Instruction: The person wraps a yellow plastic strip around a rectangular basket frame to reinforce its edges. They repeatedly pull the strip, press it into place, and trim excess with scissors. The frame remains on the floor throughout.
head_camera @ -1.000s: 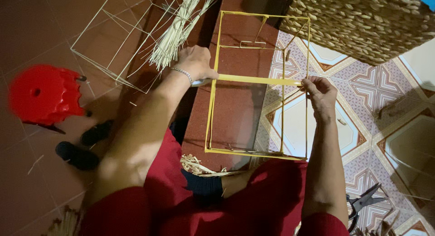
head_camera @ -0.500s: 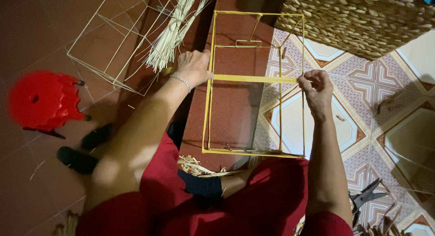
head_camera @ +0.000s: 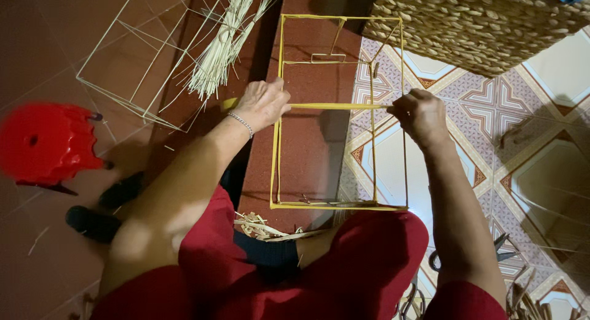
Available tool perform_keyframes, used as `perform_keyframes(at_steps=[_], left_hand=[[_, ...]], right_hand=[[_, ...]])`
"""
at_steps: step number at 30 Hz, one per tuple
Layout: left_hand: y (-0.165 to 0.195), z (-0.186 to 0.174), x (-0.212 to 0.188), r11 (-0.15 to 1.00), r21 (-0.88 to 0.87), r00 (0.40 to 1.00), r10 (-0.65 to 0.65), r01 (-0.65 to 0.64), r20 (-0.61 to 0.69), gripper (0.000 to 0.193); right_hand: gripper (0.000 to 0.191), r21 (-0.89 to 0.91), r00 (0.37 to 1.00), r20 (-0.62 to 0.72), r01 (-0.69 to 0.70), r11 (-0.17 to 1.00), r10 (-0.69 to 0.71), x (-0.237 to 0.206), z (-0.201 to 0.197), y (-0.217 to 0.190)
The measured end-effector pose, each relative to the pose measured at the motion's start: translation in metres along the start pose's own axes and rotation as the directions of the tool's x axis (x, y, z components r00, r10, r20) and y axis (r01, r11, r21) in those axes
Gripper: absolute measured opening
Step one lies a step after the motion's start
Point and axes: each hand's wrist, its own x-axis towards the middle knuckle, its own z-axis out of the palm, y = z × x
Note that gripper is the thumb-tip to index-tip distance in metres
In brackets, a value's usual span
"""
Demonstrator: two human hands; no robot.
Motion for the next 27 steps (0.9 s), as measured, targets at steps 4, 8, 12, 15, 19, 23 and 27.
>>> perform_keyframes(at_steps=[4, 8, 12, 15, 19, 23, 27], left_hand=[[0.006, 0.007, 0.005, 0.997, 0.077, 0.998, 0.018, -0.014, -0.055, 0.013], [0.007, 0.01, 0.007, 0.99, 0.141, 0.998, 0.036, -0.027, -0.057, 0.018], [0.004, 0.009, 0.003, 0.998, -0.028, 0.993, -0.058, 0.055, -0.1, 0.021], [0.004, 0.009, 0.0, 0.968, -0.207, 0.982, -0.161, 0.138, -0.095, 0.025], [-0.002, 0.01, -0.003, 0.996, -0.074, 0.983, 0.03, -0.044, -0.183, 0.02], [-0.007, 0.009, -0.007, 0.991, -0.134, 0.986, -0.025, 0.003, -0.164, 0.019], [-0.01, 0.008, -0.009, 0.987, -0.15, 0.989, -0.077, 0.058, -0.125, 0.016]], right_hand=[[0.023, -0.319, 0.987, 0.131, 0.132, 0.938, -0.095, 0.003, 0.014, 0.001], [0.016, -0.362, 0.984, 0.151, 0.143, 0.921, -0.093, 0.007, 0.02, -0.004], [0.016, -0.411, 0.96, 0.277, 0.154, 0.898, -0.038, 0.012, 0.002, -0.02], [0.019, -0.386, 0.94, 0.34, 0.175, 0.906, -0.037, 0.019, -0.006, -0.041], [0.019, -0.406, 0.945, 0.267, 0.288, 0.868, -0.189, 0.037, 0.013, -0.075], [0.018, -0.279, 0.921, 0.279, 0.349, 0.895, -0.272, 0.059, 0.044, -0.108], [0.018, -0.119, 0.921, 0.213, 0.355, 0.927, -0.325, 0.074, 0.063, -0.133]])
